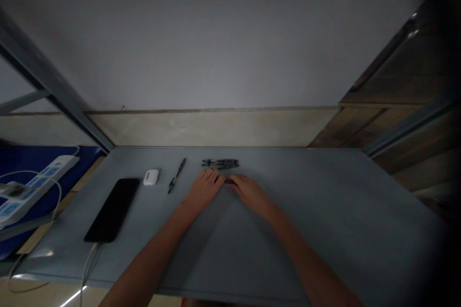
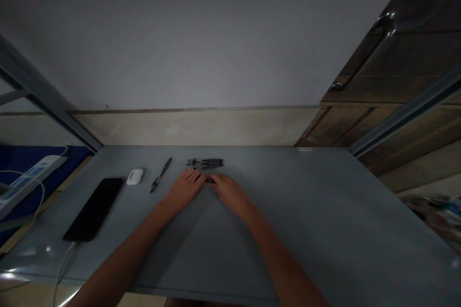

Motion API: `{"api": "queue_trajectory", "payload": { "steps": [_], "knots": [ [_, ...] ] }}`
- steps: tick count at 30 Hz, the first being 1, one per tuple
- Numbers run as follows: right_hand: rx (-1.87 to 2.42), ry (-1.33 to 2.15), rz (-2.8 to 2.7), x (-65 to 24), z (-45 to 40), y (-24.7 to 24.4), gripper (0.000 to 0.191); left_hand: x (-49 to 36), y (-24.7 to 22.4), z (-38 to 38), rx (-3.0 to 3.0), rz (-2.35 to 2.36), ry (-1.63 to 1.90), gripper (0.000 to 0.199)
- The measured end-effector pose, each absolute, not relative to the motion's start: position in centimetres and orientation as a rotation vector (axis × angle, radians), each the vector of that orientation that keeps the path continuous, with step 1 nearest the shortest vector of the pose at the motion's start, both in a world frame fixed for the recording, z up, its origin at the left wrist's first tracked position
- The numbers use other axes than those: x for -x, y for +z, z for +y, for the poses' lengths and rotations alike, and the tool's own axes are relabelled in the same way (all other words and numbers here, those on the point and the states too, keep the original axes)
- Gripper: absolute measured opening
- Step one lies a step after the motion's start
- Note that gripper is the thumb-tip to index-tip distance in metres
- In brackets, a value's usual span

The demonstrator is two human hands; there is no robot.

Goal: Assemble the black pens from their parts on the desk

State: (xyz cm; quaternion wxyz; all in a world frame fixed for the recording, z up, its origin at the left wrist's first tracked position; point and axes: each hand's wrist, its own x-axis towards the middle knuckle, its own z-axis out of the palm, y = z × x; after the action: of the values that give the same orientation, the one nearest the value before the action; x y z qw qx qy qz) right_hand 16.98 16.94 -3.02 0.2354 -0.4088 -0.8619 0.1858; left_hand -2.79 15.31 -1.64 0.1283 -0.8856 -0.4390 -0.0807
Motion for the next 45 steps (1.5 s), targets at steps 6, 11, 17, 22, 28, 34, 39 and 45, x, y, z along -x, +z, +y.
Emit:
{"api": "queue_trajectory", "payload": {
  "steps": [6,11,17,22,28,34,39,45],
  "knots": [
    [1.099,0.484,-2.42,-16.7,16.7,-2.9,0.017,2.7,-0.9,15.2,2.66,-1.266,-0.181,0.019],
    [1.08,0.297,-2.458,-16.4,16.6,-3.0,0.018,2.8,-0.8,15.4,2.711,-1.392,-0.223,0.017],
    [1.078,0.034,-2.469,-16.2,16.5,-3.0,0.017,2.5,-1.0,15.6,2.716,-1.496,-0.3,0.021],
    [1.224,0.349,-2.274,-16.3,16.4,-2.3,0.025,2.7,-0.7,15.5,2.664,-1.548,-0.336,0.025],
    [1.183,0.727,-2.041,-16.5,16.6,-1.9,0.019,2.8,-0.8,15.5,2.689,-1.56,-0.338,0.026],
    [1.202,0.784,-1.978,-16.4,16.5,-1.8,0.021,2.8,-0.9,15.5,2.684,-1.581,-0.325,0.027],
    [1.249,0.91,-1.992,-16.5,16.5,-1.7,0.028,2.6,-1.0,15.6,2.696,-1.565,-0.309,0.025],
    [1.214,0.923,-1.867,-16.4,16.6,-1.8,0.021,2.5,-1.1,15.5,2.691,-1.572,-0.338,0.025]
  ]
}}
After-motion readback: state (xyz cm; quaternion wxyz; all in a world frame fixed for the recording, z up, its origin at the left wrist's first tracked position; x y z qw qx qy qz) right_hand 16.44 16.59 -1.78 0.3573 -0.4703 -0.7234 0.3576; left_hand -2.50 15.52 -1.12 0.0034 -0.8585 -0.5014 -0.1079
